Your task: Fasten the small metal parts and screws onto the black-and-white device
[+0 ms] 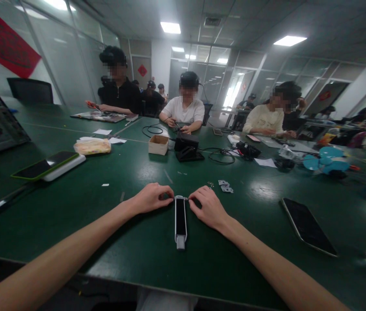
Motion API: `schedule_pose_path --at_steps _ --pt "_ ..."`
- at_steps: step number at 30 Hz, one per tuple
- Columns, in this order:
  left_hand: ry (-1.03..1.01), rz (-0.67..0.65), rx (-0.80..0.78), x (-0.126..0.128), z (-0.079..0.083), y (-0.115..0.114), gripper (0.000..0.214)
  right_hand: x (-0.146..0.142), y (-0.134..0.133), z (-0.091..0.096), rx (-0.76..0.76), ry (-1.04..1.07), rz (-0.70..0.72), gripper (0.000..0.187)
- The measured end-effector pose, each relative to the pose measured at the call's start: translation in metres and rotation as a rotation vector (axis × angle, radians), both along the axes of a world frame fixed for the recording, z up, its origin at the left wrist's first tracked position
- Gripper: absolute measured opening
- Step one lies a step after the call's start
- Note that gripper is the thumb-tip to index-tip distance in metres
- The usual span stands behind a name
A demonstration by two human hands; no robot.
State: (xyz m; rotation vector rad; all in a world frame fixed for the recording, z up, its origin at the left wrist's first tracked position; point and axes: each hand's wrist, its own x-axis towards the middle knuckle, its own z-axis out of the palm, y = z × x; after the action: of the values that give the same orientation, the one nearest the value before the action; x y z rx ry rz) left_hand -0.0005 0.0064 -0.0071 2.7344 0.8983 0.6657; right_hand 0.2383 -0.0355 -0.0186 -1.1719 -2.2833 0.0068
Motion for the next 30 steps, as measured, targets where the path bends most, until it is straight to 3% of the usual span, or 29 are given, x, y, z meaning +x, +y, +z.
schedule_pose_path --at_steps 4,9,12,18,30 --pt "0.024 0.0 0.034 0.0 -0.001 0.0 0.011 0.015 0.01 0.006 0.05 -0.032 -0.044 0.014" --pt "0.06 0.025 0.06 0.0 -0.002 0.002 0.012 0.061 0.032 0.004 0.025 -0.144 -0.333 0.022" --pt "0.073 0.033 0.06 0.0 -0.003 0.002 0.014 0.083 0.043 -0.004 -0.04 -0.215 -0.401 0.03" --pt "0.063 0.006 0.064 0.0 -0.001 0.001 0.017 0.085 0.05 -0.012 -0.063 -0.286 -0.328 0.03" --pt "0.094 0.016 0.066 0.0 -0.002 0.002 0.016 0.074 0.044 0.007 -0.118 -0.395 -0.259 0.019"
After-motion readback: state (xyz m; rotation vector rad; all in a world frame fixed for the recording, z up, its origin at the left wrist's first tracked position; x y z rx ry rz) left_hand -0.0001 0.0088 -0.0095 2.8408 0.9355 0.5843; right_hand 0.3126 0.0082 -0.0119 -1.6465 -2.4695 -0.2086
